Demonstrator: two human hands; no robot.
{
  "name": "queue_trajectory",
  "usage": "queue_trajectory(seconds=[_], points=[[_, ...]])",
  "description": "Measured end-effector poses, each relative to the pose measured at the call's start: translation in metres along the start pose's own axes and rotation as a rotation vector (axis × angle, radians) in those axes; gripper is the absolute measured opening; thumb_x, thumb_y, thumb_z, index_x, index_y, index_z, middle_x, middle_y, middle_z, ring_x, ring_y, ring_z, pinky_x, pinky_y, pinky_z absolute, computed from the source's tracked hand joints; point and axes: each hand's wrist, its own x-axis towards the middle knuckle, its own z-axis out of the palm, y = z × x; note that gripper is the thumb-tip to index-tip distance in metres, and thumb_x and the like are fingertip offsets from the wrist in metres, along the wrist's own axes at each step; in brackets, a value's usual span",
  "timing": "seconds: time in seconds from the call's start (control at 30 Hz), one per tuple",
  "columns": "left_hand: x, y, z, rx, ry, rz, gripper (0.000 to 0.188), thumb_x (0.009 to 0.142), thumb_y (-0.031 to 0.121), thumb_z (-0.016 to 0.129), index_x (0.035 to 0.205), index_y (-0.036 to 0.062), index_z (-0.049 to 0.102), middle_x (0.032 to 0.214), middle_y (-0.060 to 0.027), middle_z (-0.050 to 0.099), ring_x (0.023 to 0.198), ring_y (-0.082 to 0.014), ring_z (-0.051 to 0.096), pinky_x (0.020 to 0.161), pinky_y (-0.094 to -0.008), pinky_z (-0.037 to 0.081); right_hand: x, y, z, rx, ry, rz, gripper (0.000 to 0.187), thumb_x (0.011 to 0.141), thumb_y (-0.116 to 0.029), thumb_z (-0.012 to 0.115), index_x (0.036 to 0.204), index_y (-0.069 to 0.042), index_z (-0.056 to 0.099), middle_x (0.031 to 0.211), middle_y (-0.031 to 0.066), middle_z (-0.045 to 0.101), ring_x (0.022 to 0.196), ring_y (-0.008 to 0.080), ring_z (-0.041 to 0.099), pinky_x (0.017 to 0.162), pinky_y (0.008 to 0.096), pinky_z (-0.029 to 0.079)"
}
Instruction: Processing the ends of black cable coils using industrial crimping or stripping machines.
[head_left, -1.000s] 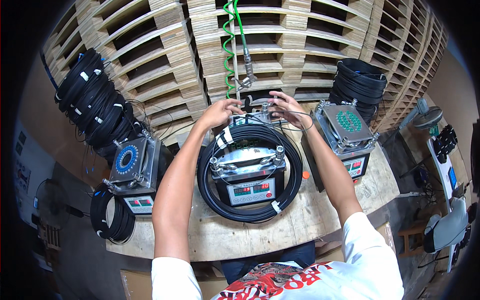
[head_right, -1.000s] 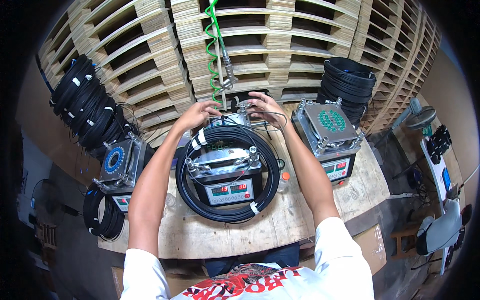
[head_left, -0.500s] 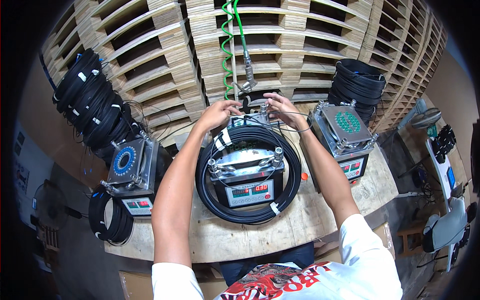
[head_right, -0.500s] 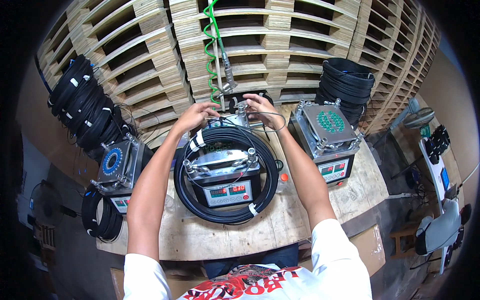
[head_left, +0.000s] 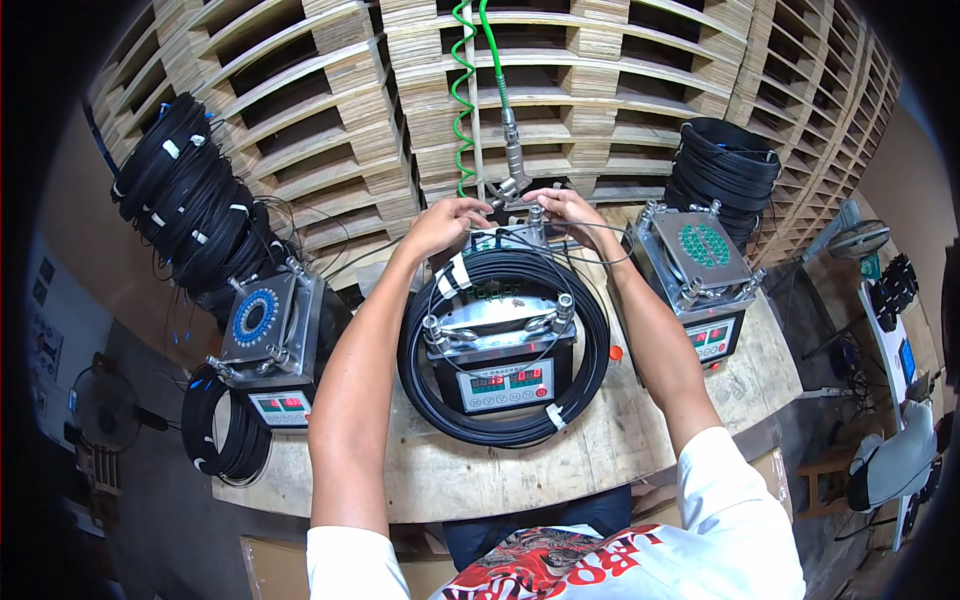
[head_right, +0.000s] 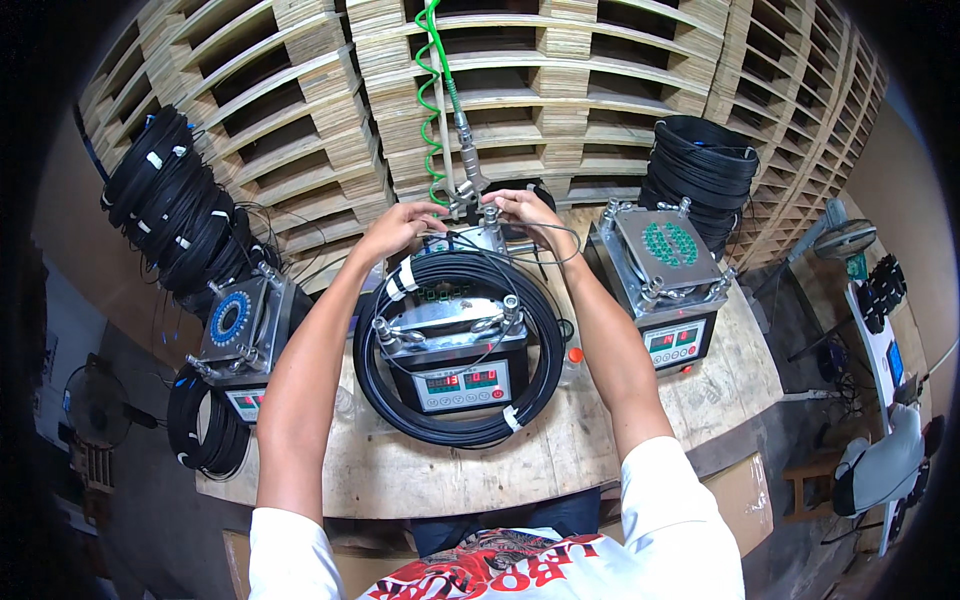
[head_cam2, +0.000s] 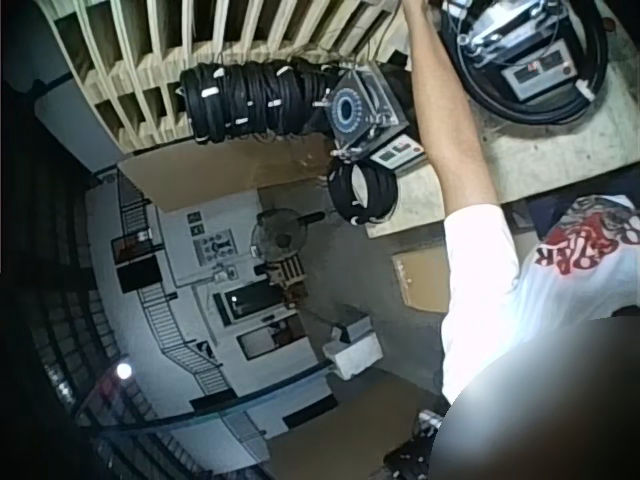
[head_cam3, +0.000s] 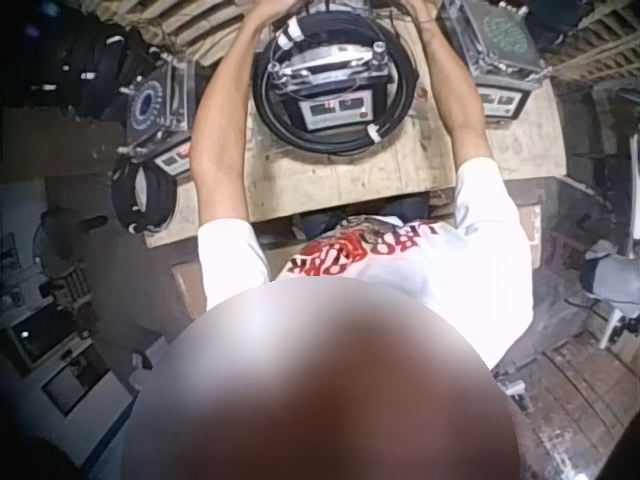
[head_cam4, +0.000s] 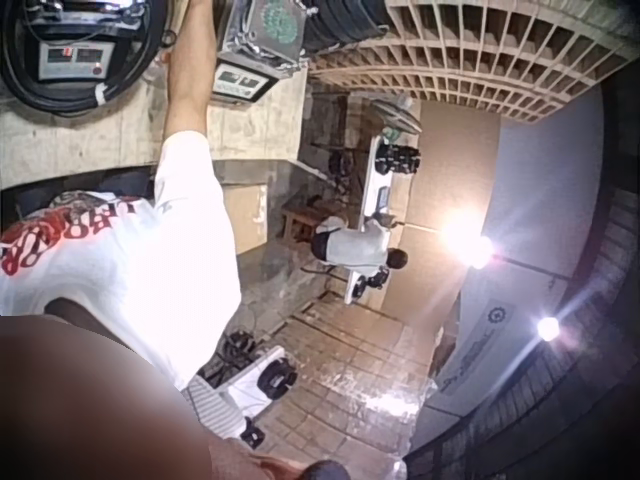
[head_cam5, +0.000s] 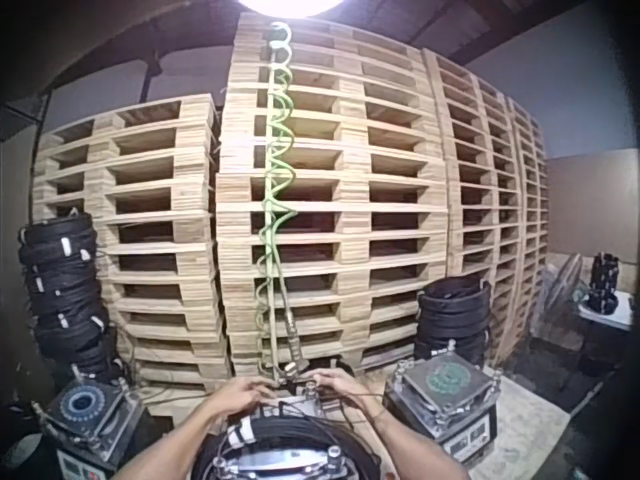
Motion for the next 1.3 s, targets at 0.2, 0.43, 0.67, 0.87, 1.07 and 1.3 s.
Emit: queue_trajectory(seconds=[0.2, 0.43, 0.67, 0.87, 1.07, 1.3], points=[[0.000, 0.002, -0.015, -0.262, 0.052, 0.006, 0.035, 0.104, 0.027, 0.049, 0.131, 0.0086, 0.063, 0.118, -0.0057, 0.071, 0.115, -0.0177, 0.062, 0.104, -0.0337, 0.044, -0.010, 0.014, 0.013, -0.017, 0.244, -0.111, 0.039, 0.104, -0.027, 0.055, 0.139, -0.008, 0.055, 0.078, 0.0006, 0.058, 0.057, 0.0067, 0.052, 0.046, 0.0197, 0.039], [-0.032, -0.031, -0.038, -0.596, 0.254, -0.341, 0.069, 0.105, 0.063, 0.022, 0.137, 0.0135, 0.057, 0.123, -0.0070, 0.069, 0.115, -0.0181, 0.057, 0.104, -0.0406, 0.038, -0.079, -0.018, 0.046, -0.221, 0.293, 0.115, 0.048, 0.104, -0.036, 0.053, 0.143, -0.009, 0.053, 0.116, 0.0095, 0.066, 0.104, 0.0165, 0.059, 0.093, 0.0275, 0.046], [-0.022, -0.032, -0.025, -0.783, -0.111, -0.298, 0.095, 0.092, 0.082, 0.008, 0.147, 0.0162, 0.050, 0.125, -0.0173, 0.067, 0.125, -0.0253, 0.056, 0.110, -0.0452, 0.035, -0.114, -0.014, 0.076, -0.305, 0.435, -0.088, 0.033, 0.101, -0.013, 0.046, 0.125, -0.008, 0.068, 0.120, 0.0105, 0.067, 0.108, 0.0183, 0.061, 0.098, 0.0263, 0.044], [-0.018, -0.055, -0.015, -0.960, 0.010, -0.263, 0.090, 0.092, 0.083, 0.018, 0.143, 0.0176, 0.054, 0.114, -0.0110, 0.069, 0.110, -0.0174, 0.060, 0.098, -0.0383, 0.042, -0.112, -0.013, 0.087, -0.380, 0.534, -0.070, 0.033, 0.100, -0.011, 0.042, 0.118, -0.004, 0.069, 0.113, 0.0111, 0.069, 0.104, 0.0199, 0.063, 0.094, 0.0280, 0.045], [-0.025, -0.076, 0.002, -1.372, 0.460, -0.205, 0.053, 0.090, 0.068, 0.058, 0.119, 0.0243, 0.056, 0.098, -0.0027, 0.062, 0.076, -0.0136, 0.054, 0.069, -0.0312, 0.041, -0.114, -0.015, 0.089, -0.442, 0.620, -0.205, 0.029, 0.098, -0.008, 0.043, 0.106, -0.004, 0.071, 0.098, 0.0151, 0.071, 0.091, 0.0222, 0.069, 0.083, 0.0312, 0.052], [-0.022, -0.104, 0.006, -1.657, 0.647, -0.251, 0.040, 0.087, 0.052, 0.074, 0.103, 0.0180, 0.060, 0.084, -0.0012, 0.058, 0.074, -0.0152, 0.054, 0.067, -0.0305, 0.045, -0.107, 0.000, 0.083, -0.547, 0.697, -0.250, 0.030, 0.096, -0.011, 0.045, 0.106, -0.006, 0.072, 0.097, 0.0159, 0.070, 0.088, 0.0261, 0.069, 0.082, 0.0350, 0.052]])
